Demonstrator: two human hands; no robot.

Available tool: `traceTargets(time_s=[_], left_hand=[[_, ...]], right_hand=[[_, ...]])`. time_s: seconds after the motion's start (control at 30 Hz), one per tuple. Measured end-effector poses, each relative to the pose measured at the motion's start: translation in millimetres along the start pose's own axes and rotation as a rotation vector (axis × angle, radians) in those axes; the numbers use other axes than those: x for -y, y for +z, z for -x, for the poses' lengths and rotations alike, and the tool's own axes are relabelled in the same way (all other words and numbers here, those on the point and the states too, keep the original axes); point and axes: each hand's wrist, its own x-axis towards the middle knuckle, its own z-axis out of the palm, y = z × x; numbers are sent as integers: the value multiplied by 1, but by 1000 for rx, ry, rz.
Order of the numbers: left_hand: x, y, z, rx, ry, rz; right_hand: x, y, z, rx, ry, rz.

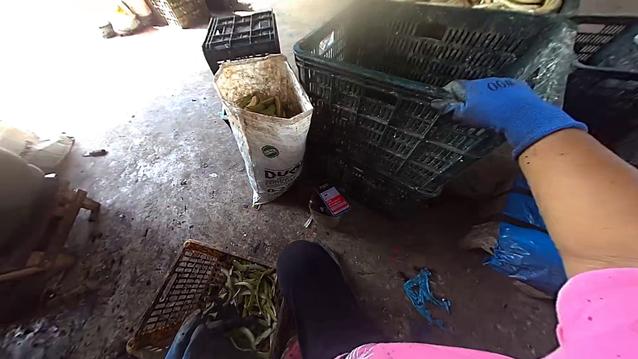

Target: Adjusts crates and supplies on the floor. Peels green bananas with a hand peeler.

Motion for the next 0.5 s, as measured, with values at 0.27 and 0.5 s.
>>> traceTargets(time_s=[0.27, 0.5], left_hand=[[26, -4, 7, 8, 85, 148], [45, -15, -2, -267, 82, 488]], right_hand=[[-11, 14, 17, -454, -169, -304], [163, 44, 153, -779, -813, -933]])
